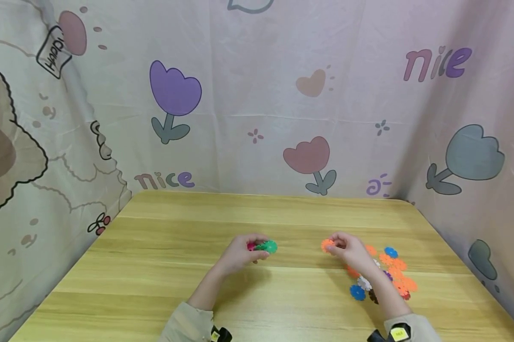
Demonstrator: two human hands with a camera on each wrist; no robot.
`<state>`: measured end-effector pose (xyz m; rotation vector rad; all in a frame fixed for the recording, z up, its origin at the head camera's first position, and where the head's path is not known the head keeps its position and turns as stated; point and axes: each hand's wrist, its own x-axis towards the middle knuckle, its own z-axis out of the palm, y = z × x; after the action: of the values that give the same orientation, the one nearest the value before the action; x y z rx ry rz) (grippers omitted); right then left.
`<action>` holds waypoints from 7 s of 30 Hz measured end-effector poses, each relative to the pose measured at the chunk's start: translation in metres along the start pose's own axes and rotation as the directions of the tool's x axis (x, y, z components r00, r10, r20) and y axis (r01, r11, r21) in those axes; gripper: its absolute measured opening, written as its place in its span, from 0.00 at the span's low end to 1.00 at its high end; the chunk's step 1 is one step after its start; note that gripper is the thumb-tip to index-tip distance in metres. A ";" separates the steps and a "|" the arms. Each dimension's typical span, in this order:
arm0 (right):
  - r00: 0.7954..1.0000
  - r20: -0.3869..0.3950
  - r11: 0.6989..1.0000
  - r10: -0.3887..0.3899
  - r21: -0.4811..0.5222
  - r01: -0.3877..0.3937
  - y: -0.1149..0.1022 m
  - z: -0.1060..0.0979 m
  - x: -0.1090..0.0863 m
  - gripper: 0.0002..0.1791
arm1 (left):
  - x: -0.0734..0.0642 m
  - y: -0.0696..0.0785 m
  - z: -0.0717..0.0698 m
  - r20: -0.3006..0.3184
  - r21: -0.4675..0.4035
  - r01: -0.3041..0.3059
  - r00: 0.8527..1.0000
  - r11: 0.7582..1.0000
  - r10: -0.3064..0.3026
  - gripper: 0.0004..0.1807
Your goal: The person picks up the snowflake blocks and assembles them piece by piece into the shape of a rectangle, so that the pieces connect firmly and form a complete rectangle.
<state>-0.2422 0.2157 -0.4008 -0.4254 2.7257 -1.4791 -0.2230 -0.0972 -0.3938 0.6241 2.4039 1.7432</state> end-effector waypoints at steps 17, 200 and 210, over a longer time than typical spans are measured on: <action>0.984 0.124 0.973 -0.127 0.210 0.099 -0.037 0.054 0.013 0.10 | 0.000 -0.001 0.001 0.009 0.006 -0.001 1.000 1.000 0.001 0.16; 0.996 0.081 0.974 0.031 -0.228 -0.012 0.024 -0.016 -0.031 0.13 | -0.002 -0.002 0.000 0.080 0.128 -0.067 0.995 0.990 0.057 0.15; 0.985 0.158 0.981 -0.072 -0.167 0.099 -0.001 0.007 -0.016 0.09 | -0.004 0.007 0.000 0.090 0.108 -0.065 0.994 0.992 0.055 0.14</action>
<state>-0.2257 0.2137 -0.4058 -0.6399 2.7560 -1.1731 -0.2179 -0.0969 -0.3882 0.7769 2.4586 1.5774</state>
